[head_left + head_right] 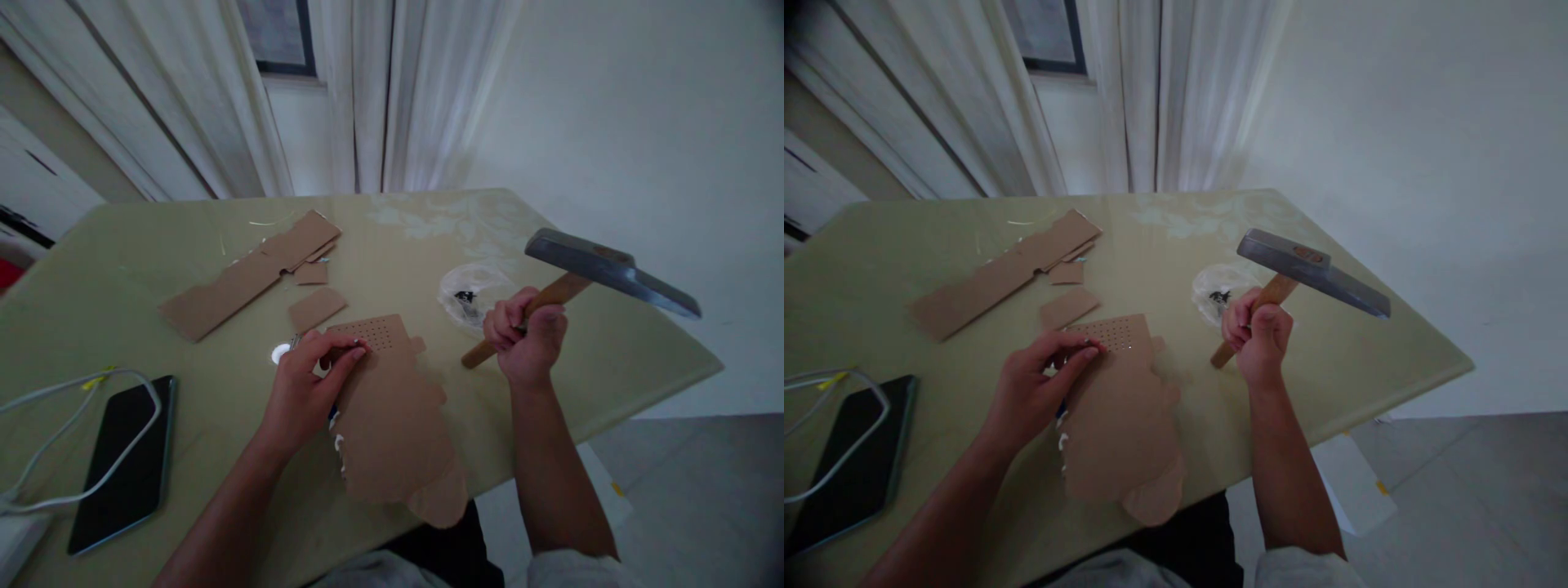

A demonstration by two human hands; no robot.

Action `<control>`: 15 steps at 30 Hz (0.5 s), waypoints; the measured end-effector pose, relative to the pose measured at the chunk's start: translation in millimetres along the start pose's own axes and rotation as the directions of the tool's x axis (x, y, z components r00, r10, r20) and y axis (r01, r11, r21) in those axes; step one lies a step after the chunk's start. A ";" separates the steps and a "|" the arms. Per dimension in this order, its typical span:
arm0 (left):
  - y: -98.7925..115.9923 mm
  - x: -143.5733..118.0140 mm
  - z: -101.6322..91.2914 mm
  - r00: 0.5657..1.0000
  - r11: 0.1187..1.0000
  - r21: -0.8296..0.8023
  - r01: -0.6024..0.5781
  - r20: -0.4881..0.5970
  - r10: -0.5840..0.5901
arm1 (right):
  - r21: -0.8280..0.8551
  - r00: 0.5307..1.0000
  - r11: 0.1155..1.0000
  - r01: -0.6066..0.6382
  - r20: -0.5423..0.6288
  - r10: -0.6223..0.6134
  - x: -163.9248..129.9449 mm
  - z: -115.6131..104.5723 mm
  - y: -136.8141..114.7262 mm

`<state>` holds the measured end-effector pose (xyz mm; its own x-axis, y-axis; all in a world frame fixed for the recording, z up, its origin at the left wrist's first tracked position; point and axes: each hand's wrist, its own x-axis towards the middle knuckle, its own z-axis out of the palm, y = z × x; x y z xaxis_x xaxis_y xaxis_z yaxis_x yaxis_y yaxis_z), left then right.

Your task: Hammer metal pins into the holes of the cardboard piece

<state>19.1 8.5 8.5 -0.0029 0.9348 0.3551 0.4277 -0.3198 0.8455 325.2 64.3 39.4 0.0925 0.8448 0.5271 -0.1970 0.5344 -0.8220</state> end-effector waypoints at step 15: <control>5.9 1.9 -1.5 0.999 0.999 0.043 -0.019 0.036 0.018 | 0.012 1.000 1.000 -0.013 -0.023 0.013 -0.1 -0.8 1.9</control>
<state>20.3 8.2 14.8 0.0372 0.9339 0.3555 0.4664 -0.3309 0.8203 325.6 65.3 37.6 0.1128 0.8523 0.5108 -0.2102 0.5229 -0.8260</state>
